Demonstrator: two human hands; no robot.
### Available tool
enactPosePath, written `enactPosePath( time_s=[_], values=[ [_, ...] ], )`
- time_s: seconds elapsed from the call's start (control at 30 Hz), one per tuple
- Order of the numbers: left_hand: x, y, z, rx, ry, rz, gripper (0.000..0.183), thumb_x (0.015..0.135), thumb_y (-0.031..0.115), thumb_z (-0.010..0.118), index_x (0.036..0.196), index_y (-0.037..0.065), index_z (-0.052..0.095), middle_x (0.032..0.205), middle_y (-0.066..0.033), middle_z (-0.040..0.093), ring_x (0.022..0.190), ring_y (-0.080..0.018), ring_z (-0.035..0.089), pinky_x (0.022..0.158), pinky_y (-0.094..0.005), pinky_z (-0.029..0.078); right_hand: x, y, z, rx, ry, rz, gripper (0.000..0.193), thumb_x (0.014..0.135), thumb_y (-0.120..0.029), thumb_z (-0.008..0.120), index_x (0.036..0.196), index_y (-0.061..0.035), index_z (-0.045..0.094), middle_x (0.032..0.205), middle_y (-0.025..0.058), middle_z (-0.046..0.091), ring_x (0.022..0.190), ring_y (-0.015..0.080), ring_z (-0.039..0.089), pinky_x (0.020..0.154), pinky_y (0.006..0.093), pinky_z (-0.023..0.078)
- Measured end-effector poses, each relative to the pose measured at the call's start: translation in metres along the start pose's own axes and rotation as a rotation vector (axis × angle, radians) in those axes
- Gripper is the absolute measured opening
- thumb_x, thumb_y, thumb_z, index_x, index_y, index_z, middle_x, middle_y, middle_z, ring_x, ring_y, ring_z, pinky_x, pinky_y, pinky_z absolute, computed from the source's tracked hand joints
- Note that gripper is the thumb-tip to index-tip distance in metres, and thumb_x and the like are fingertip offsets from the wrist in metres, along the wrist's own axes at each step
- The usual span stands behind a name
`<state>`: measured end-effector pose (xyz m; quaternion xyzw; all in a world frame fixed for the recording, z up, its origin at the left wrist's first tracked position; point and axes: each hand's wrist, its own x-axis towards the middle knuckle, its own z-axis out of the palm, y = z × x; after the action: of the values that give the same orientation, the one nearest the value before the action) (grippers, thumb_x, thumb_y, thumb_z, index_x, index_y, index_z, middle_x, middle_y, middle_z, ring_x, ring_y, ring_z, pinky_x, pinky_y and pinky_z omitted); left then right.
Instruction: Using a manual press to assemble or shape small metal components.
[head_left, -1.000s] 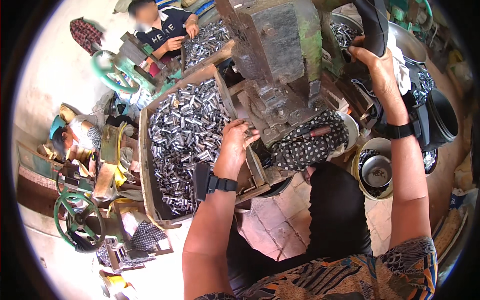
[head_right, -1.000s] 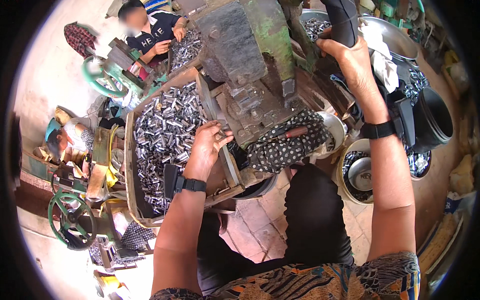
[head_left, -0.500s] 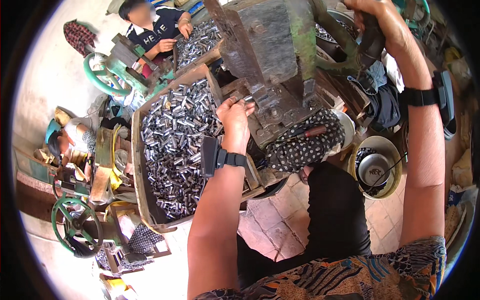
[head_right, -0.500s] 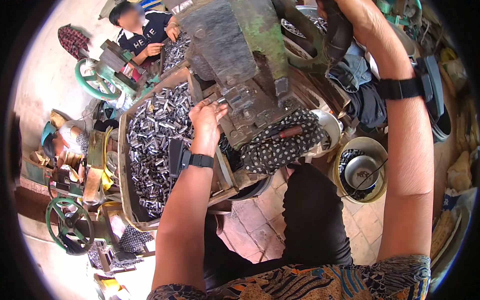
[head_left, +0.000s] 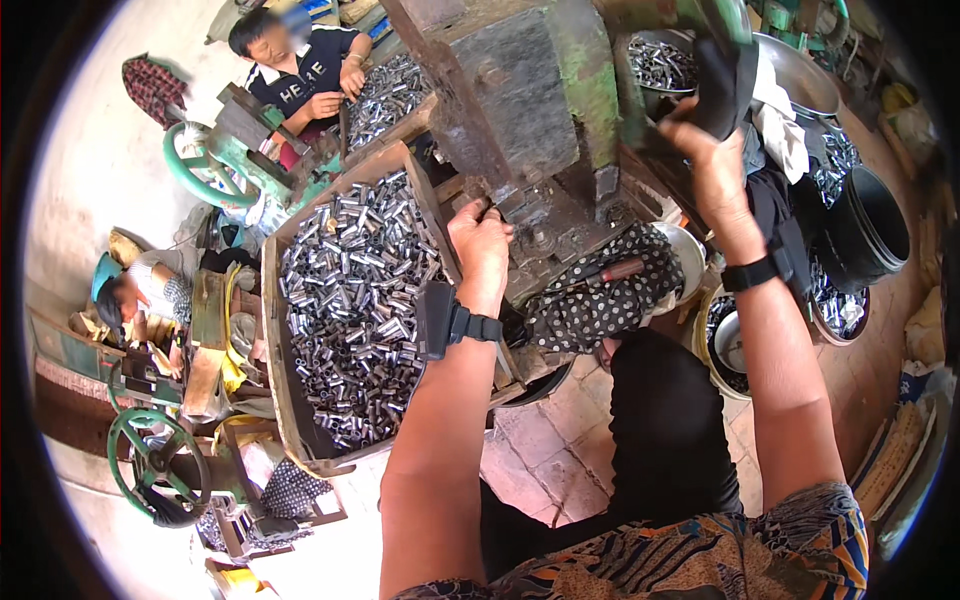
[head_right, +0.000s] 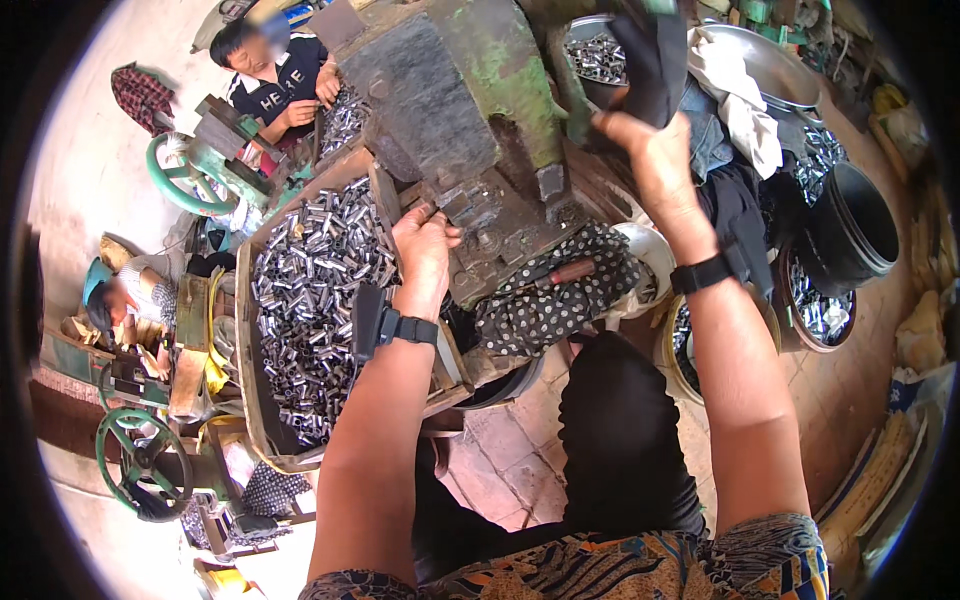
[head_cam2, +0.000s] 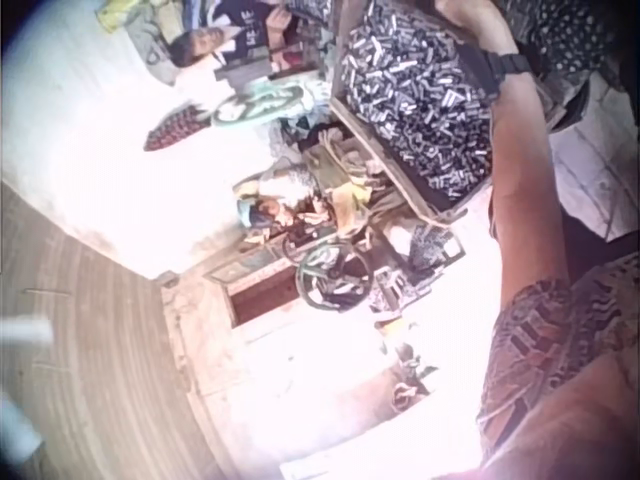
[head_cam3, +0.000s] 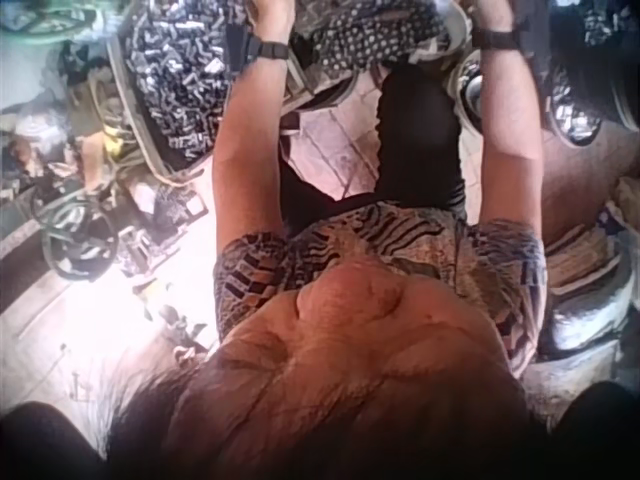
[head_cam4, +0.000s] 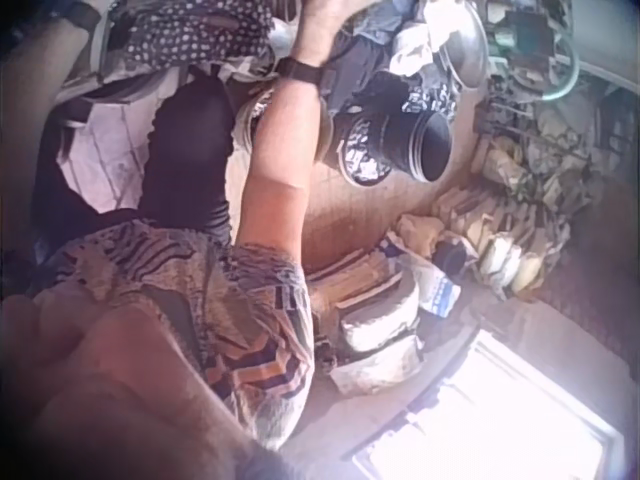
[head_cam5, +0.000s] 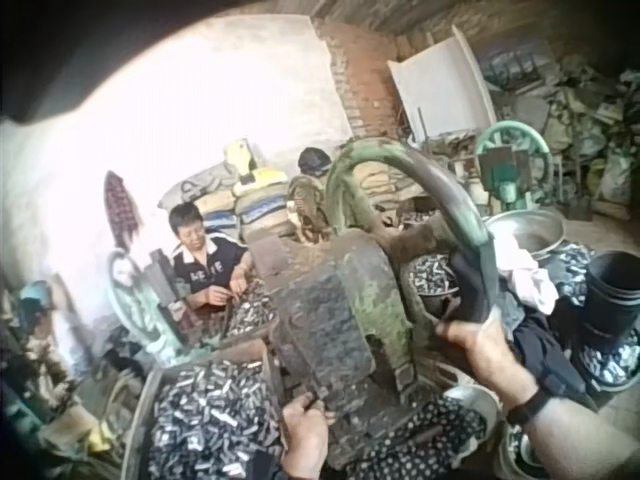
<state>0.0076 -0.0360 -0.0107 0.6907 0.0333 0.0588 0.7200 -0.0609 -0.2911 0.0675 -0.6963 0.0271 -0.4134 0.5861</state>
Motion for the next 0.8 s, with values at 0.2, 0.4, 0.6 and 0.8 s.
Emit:
enactPosePath(
  time_s=[0.2,0.4,0.6,0.8],
  values=[
    [-0.004,0.011,-0.017,0.024,0.003,-0.06,0.028,0.083,-0.003,0.054,0.109,-0.013,0.052,0.083,-0.0127,0.06,0.052,-0.0138,0.055,0.042,-0.0235,0.044,0.034,-0.055,-0.013,-0.087,-0.227,0.107,0.027,0.073,-0.018,0.066,0.092,-0.0001,0.059,0.072,0.0037,0.059,0.068,0.0116,0.054,0.067,0.0256,0.041],
    [-0.024,0.012,-0.06,0.033,0.058,-0.132,0.022,0.082,0.001,0.059,0.101,-0.008,0.058,0.074,-0.0087,0.061,0.048,-0.0135,0.056,0.038,-0.0229,0.04,0.011,-0.047,-0.004,-0.107,-0.116,0.074,0.027,0.074,-0.02,0.067,0.092,-0.0012,0.06,0.077,0.0037,0.06,0.074,0.0111,0.054,0.072,0.0261,0.041],
    [-0.073,0.028,-0.122,0.15,-0.002,-0.122,0.027,0.082,0.009,0.063,0.104,-0.006,0.058,0.08,-0.0055,0.062,0.056,-0.0116,0.059,0.044,-0.0218,0.042,-0.034,0.001,0.013,0.137,0.072,0.08,0.036,0.077,-0.008,0.068,0.11,0.0003,0.055,0.099,0.0055,0.064,0.086,0.0131,0.057,0.081,0.0251,0.043],
    [-0.106,0.03,-0.186,0.139,0.122,-0.109,0.017,0.08,0.008,0.063,0.094,-0.003,0.065,0.075,-0.0034,0.063,0.062,-0.0104,0.057,0.055,-0.0221,0.043,-0.086,0.002,0.015,0.319,-0.058,0.508,0.039,0.082,-0.005,0.06,0.119,0.0036,0.053,0.102,0.0086,0.064,0.09,0.0147,0.059,0.084,0.0274,0.045]
  ],
)
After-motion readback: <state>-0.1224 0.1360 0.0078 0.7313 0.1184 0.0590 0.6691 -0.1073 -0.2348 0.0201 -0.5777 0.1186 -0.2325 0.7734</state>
